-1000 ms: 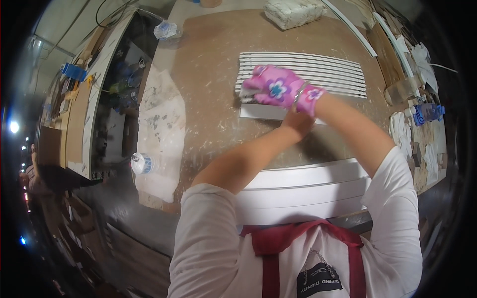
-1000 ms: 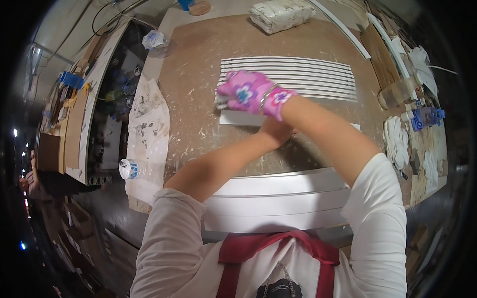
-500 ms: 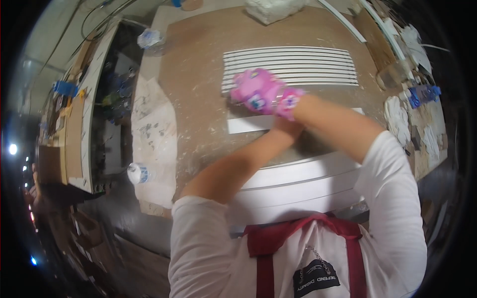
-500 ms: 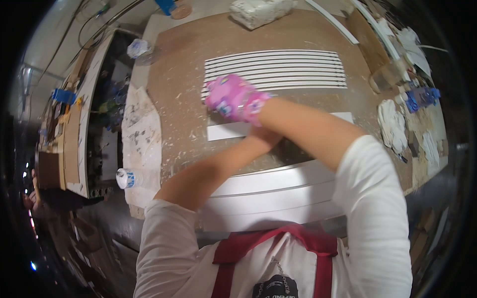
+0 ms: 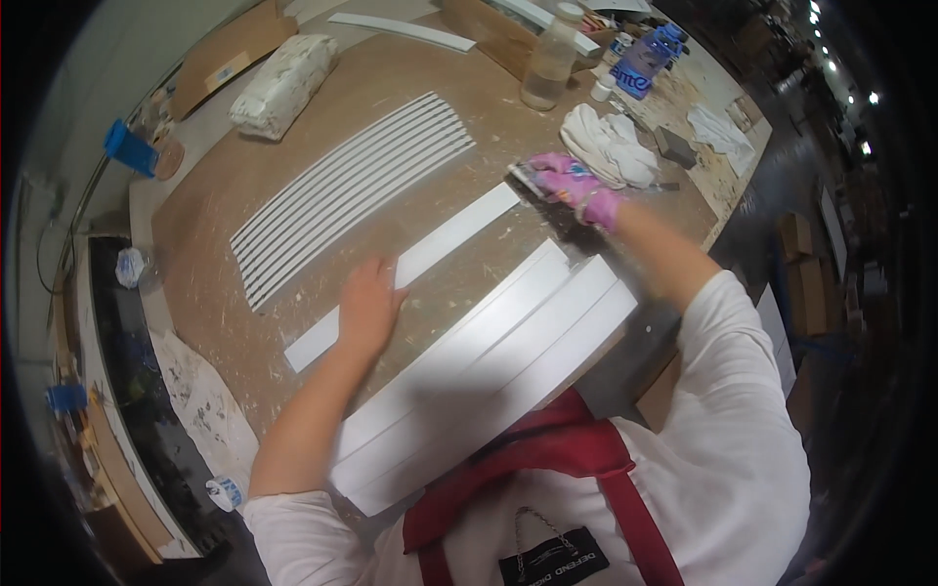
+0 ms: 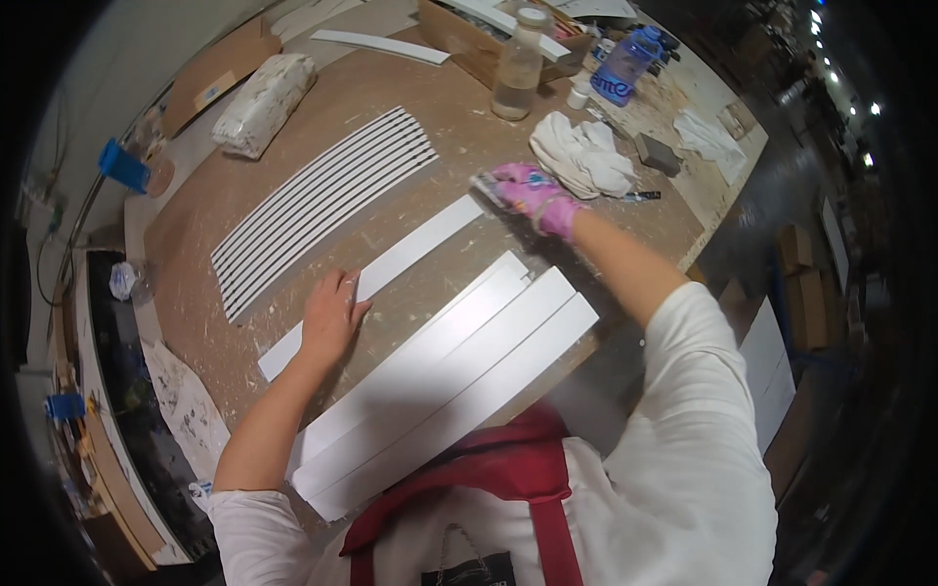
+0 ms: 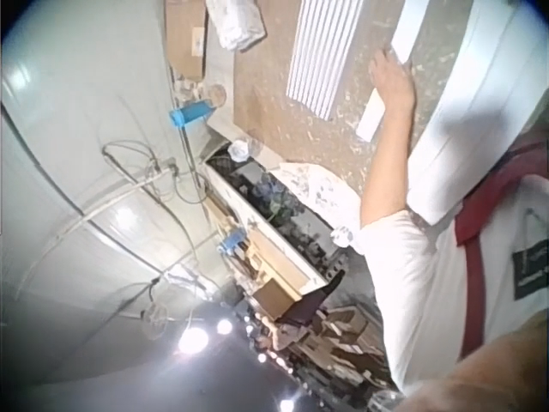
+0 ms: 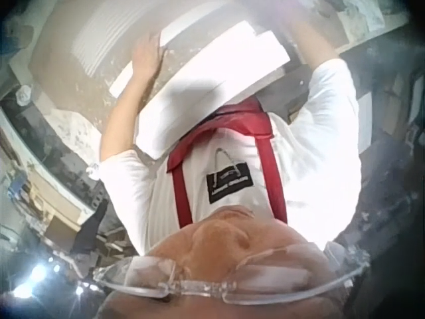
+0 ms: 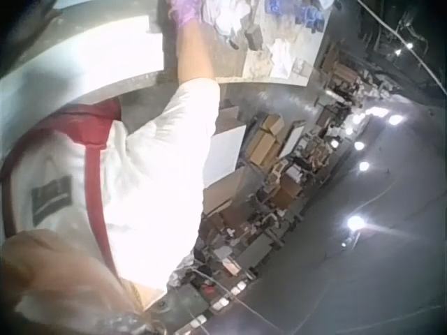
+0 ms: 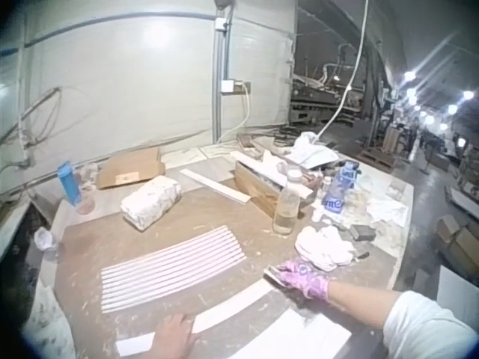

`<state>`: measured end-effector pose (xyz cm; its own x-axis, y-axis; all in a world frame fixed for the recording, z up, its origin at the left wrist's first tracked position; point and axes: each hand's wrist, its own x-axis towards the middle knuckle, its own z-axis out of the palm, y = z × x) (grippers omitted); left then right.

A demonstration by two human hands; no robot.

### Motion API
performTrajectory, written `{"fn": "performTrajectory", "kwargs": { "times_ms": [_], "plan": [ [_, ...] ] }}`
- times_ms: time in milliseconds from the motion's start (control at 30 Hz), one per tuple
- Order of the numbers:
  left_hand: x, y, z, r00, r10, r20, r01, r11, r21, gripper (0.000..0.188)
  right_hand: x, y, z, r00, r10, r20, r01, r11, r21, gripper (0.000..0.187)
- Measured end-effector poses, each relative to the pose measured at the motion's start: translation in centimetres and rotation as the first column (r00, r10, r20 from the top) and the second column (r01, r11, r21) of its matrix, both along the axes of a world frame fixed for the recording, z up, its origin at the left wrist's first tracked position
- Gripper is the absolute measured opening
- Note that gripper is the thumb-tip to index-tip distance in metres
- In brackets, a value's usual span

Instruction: The person wipes down white wooden slats and a larger white furniture piece using a white cloth, handling the items one by one on a workbench.

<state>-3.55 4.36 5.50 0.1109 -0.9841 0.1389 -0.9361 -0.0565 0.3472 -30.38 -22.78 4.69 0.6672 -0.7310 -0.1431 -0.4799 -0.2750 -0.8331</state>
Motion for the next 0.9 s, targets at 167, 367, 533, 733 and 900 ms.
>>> {"fn": "performTrajectory", "kwargs": {
  "times_ms": [167,367,533,733,900],
  "plan": [
    [-0.1,0.1,0.2,1.0,0.022,0.014,-0.023,0.999,0.028,0.046,0.2,2.3,1.6,0.996,0.061,-0.066,-0.044,0.97,0.24,0.042],
    [1.3,-0.1,-0.3,0.999,-0.003,-0.051,0.003,1.0,-0.01,0.045,-4.0,1.7,4.4,0.996,-0.001,0.087,-0.023,0.96,0.279,0.035],
    [-0.2,2.9,6.7,0.994,-0.042,-0.097,0.044,0.999,0.013,0.043,-6.9,1.9,-1.0,0.934,-0.278,0.223,0.174,0.901,0.396,0.035],
    [-3.4,6.5,11.0,0.947,-0.094,-0.308,0.185,0.941,0.283,0.042,-7.1,3.1,-2.0,0.856,-0.401,0.325,0.223,0.856,0.467,0.037],
    [-0.3,2.7,8.3,0.988,-0.056,-0.143,0.074,0.99,0.122,0.048,-6.0,3.1,-0.1,0.902,-0.355,0.246,0.253,0.896,0.366,0.038]
  ]
}}
